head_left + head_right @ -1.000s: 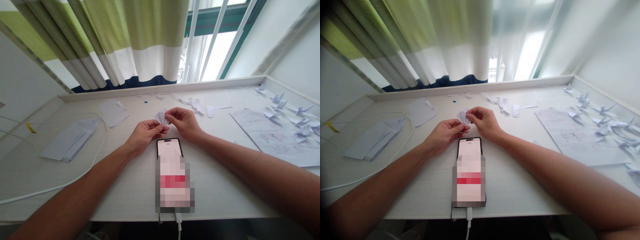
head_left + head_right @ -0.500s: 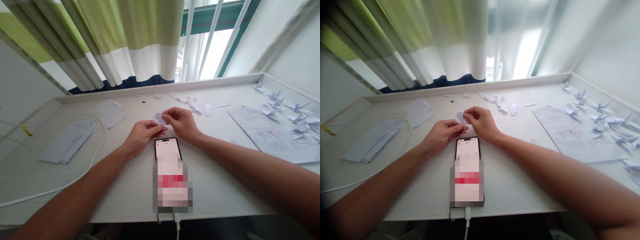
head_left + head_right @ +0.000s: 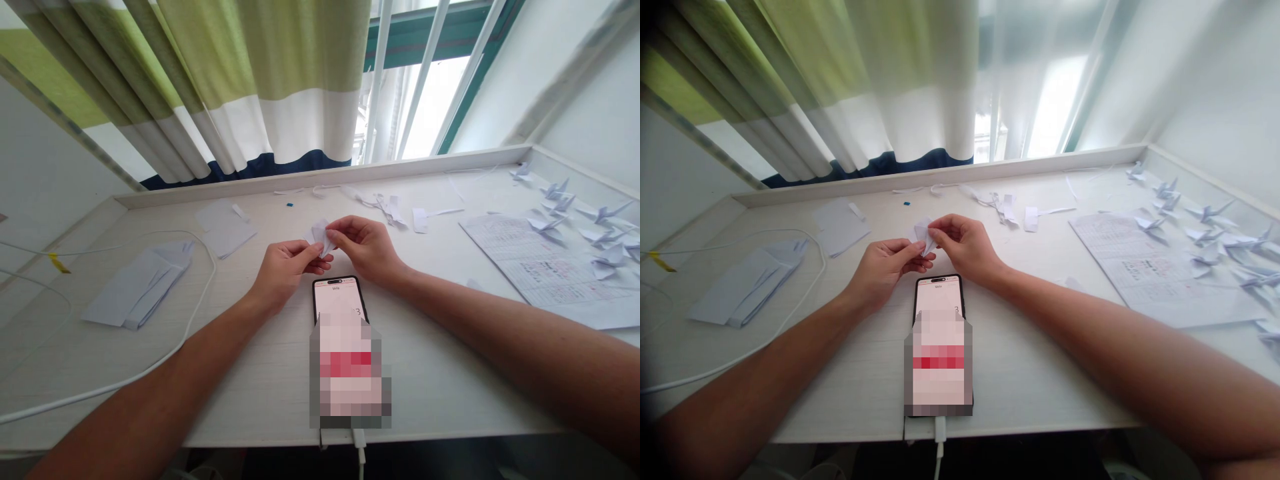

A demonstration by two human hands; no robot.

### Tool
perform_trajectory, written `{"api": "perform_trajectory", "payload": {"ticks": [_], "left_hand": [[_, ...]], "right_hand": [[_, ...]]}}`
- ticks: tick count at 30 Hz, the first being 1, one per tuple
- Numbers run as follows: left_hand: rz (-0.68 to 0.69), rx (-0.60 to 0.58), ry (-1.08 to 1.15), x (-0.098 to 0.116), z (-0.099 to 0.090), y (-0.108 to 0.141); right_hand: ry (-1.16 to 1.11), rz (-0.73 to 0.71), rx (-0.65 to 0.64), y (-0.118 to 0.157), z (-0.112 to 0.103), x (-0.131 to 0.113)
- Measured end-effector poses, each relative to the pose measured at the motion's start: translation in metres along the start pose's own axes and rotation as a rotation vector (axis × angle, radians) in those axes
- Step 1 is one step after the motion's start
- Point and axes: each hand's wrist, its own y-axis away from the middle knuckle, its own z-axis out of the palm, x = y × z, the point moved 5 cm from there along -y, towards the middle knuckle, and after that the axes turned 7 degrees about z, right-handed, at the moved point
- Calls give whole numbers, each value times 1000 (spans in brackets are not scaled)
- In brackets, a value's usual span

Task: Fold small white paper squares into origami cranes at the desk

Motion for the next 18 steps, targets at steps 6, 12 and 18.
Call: {"api": "perform_trajectory", "payload": {"ticks": [6,12,18], "left_hand": [[30,-18,-47,6,4,3],[53,-19,-69,10,5,4],[12,-39,-49,5,5,3]], "right_hand": [[20,-21,53,0,0,-2],[-11,-6,56,-1,1,-2],[-24,-15,37,-2,0,1]]}}
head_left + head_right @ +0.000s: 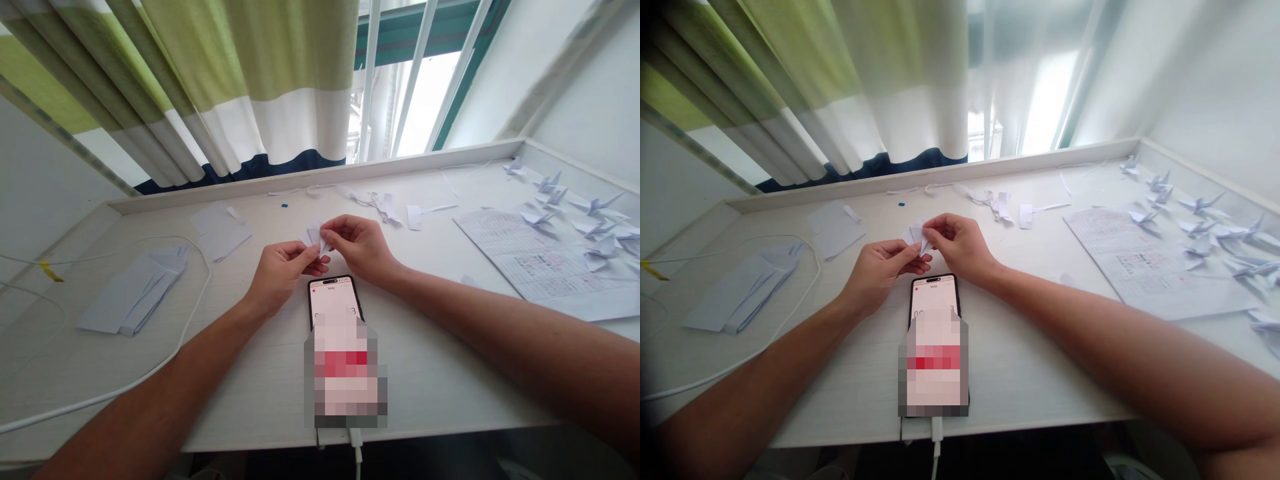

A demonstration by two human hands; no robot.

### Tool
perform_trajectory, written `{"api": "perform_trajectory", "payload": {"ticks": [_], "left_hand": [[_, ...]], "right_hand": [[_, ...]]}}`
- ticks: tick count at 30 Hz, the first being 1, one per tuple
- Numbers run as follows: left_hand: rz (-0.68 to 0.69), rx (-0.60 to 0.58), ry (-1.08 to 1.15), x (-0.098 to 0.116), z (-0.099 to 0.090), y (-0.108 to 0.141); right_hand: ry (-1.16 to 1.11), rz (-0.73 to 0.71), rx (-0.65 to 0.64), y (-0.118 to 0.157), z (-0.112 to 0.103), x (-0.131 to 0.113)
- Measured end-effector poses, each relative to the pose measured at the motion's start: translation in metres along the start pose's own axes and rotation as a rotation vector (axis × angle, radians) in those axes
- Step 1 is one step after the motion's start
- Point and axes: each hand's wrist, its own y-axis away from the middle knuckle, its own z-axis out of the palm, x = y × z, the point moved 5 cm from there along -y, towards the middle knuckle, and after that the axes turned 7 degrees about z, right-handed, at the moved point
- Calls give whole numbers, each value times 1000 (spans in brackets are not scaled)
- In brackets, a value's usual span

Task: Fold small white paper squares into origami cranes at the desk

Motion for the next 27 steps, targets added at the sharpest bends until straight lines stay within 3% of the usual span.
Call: {"api": "perform_trajectory", "payload": {"ticks": [27], "left_hand": [[-136,44,60,1,0,3]], "right_hand": [[25,-12,25,6,4,-7]]}}
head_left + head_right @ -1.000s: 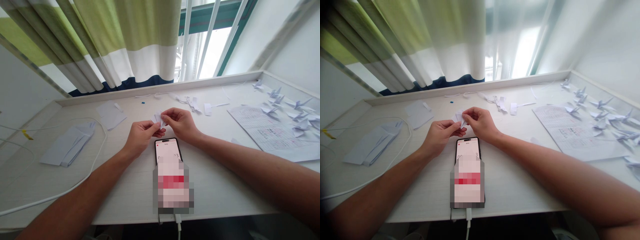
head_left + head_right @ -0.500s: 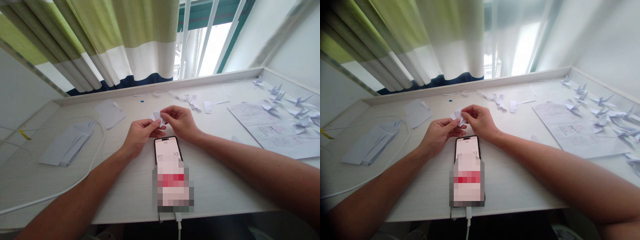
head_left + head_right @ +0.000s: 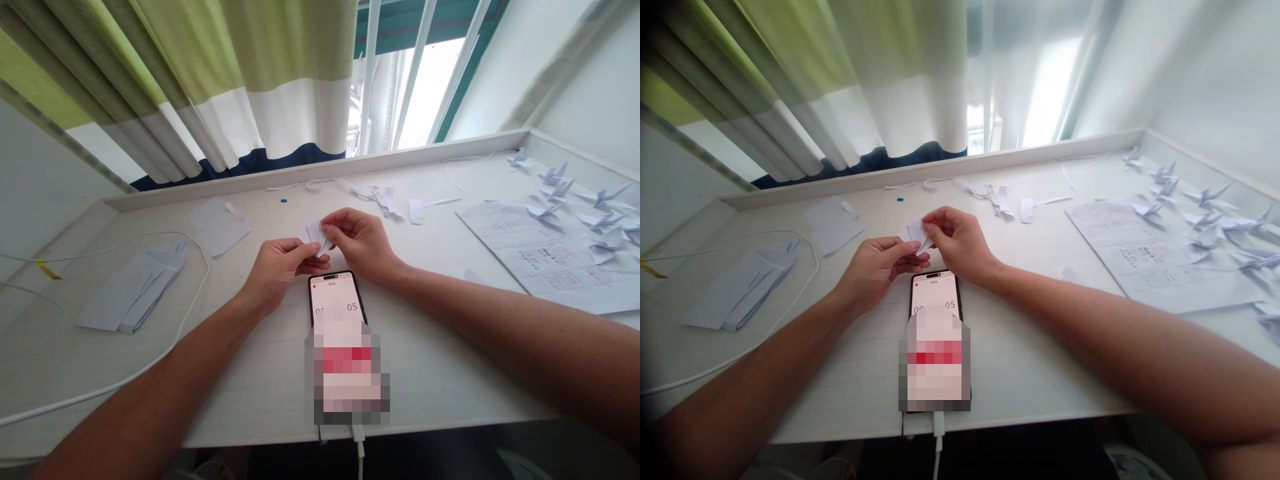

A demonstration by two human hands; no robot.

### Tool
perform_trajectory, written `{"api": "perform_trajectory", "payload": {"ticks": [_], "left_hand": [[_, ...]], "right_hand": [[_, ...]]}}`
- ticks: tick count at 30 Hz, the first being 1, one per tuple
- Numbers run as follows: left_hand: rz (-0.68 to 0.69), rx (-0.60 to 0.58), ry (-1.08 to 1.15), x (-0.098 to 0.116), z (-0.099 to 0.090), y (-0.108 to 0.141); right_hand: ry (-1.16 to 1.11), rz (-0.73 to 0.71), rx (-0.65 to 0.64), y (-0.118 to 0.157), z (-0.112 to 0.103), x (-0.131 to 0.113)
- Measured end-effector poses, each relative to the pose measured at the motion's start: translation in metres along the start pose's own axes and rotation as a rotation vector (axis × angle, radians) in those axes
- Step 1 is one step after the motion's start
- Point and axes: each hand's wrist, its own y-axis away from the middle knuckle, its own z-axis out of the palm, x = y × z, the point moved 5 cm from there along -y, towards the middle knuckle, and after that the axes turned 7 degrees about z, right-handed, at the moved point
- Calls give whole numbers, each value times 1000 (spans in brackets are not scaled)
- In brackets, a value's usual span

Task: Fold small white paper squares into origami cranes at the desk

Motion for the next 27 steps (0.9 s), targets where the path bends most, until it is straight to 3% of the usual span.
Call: {"api": "perform_trajectory", "payload": {"ticks": [13,23,27], "left_hand": [[26,-4,-40,-3,0,1],[-45,-70,-10,-6,3,0],[-14,-109,-50,-5,4,1]], "right_hand": [[-147,162,-99,-3,0,7],[-71,52,-83,-4,-2,5],[-45,34,-68,-4,-2,4]]}}
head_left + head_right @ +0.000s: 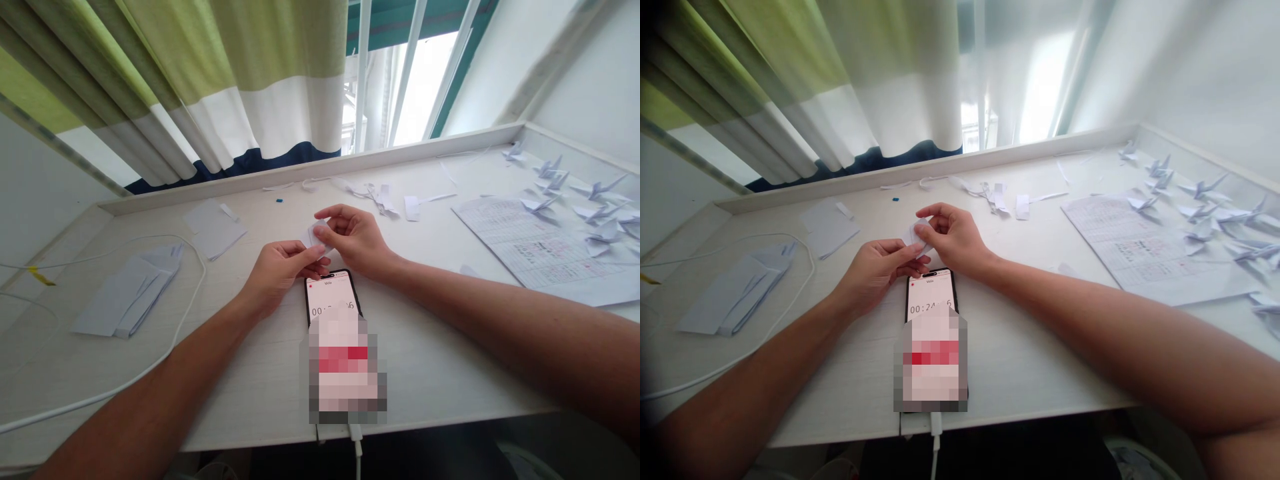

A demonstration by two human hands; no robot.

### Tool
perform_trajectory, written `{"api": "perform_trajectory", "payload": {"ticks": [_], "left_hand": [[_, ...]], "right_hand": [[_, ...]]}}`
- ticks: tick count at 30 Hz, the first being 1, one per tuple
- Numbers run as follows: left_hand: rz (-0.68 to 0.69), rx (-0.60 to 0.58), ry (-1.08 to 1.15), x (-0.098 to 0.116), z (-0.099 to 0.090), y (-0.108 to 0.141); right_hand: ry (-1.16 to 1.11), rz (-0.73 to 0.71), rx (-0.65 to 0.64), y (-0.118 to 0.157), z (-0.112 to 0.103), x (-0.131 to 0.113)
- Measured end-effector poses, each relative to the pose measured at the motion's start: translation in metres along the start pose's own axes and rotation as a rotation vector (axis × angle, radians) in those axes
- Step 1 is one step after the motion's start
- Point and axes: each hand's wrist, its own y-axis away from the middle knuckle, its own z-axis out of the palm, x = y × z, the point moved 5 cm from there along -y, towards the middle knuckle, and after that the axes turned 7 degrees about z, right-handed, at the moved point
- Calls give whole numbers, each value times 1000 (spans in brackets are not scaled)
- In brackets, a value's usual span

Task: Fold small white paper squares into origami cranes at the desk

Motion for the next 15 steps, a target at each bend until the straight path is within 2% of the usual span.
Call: {"api": "perform_trajectory", "payload": {"ticks": [10,15], "left_hand": [[82,-38,-91,5,-3,0],[87,-28,-41,3,-3,-2]], "right_hand": [[10,-20,44,2,1,-2],[10,-70,59,0,-1,0]]}}
